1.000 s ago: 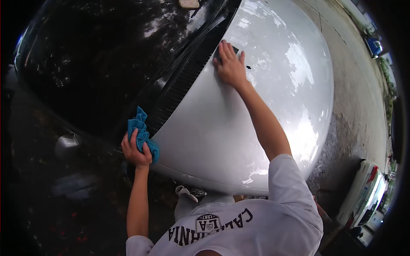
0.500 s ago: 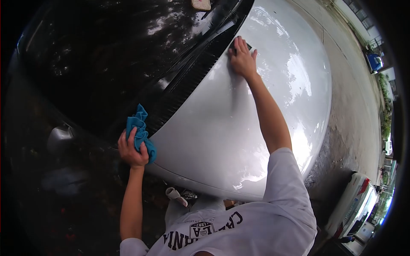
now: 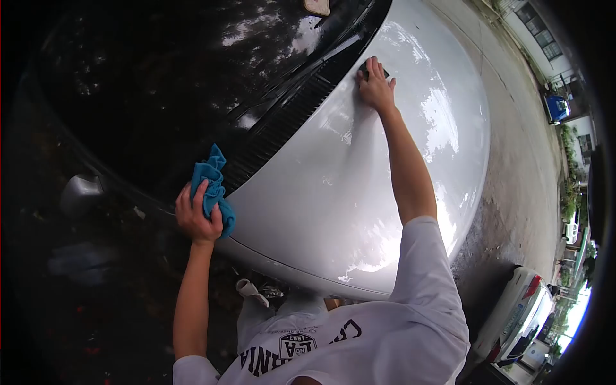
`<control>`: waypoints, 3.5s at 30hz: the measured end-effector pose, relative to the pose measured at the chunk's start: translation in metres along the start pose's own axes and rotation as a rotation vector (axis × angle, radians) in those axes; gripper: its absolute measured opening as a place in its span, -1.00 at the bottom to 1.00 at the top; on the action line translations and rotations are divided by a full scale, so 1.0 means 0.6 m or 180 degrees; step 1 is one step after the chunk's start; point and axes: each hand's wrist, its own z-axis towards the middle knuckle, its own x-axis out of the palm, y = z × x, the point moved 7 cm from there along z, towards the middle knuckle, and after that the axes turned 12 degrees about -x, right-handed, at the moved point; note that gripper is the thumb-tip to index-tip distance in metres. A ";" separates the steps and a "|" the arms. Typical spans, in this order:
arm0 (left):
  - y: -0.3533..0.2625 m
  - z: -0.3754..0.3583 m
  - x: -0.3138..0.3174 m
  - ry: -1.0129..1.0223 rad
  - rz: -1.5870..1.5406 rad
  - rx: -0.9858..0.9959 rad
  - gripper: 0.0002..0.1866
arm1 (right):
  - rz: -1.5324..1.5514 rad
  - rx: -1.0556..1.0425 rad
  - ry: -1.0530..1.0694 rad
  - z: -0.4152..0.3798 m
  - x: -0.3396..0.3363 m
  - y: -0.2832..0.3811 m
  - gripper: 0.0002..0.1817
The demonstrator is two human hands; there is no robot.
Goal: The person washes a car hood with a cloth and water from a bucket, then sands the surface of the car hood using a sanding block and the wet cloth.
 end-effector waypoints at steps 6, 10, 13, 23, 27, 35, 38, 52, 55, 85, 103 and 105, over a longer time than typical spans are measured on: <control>-0.006 0.000 -0.007 -0.0034 0.0020 -0.0030 -0.49 | 0.0027 -0.0139 -0.0317 -0.184 0.019 0.219 -0.26; -0.008 -0.004 -0.009 -0.0053 0.0003 -0.0061 -0.49 | 0.0364 -0.0297 0.0108 -0.341 0.000 0.348 -0.22; -0.007 -0.002 -0.010 -0.0111 0.0028 -0.0048 -0.49 | 0.0263 -0.0741 0.0028 -0.259 -0.002 0.258 -0.22; -0.005 -0.005 -0.004 -0.0068 0.0103 -0.0170 -0.50 | 0.0415 -0.0423 0.0119 -0.392 0.019 0.434 -0.14; -0.006 -0.002 -0.004 -0.0149 0.0016 -0.0150 -0.49 | 0.0524 -0.1097 0.0322 -0.361 0.003 0.387 -0.20; -0.006 -0.006 -0.003 -0.0075 0.0055 -0.0100 -0.50 | -0.0095 0.0051 -0.0350 -0.093 0.008 0.154 -0.27; -0.007 -0.005 -0.005 -0.0105 0.0087 -0.0124 -0.50 | 0.0186 -0.0325 -0.0042 -0.325 0.020 0.383 -0.17; -0.003 -0.005 0.003 -0.0008 -0.0027 -0.0117 -0.48 | -0.0003 -0.0178 -0.0297 -0.173 0.004 0.191 -0.26; -0.007 -0.003 0.002 0.0010 0.0033 -0.0139 -0.48 | 0.0162 -0.0257 0.0105 -0.278 0.002 0.261 -0.23; -0.001 -0.001 0.007 0.0112 0.0002 -0.0047 -0.48 | 0.0541 -0.0299 -0.0246 -0.248 0.007 0.284 -0.18; 0.027 0.020 -0.041 -0.0089 -0.0247 -0.0142 -0.69 | 0.0851 -0.1517 0.0278 -0.483 0.027 0.555 -0.22; 0.054 0.038 -0.108 -0.0418 -0.0598 0.0132 -0.75 | 0.0509 -0.1141 -0.0088 -0.412 0.010 0.430 -0.24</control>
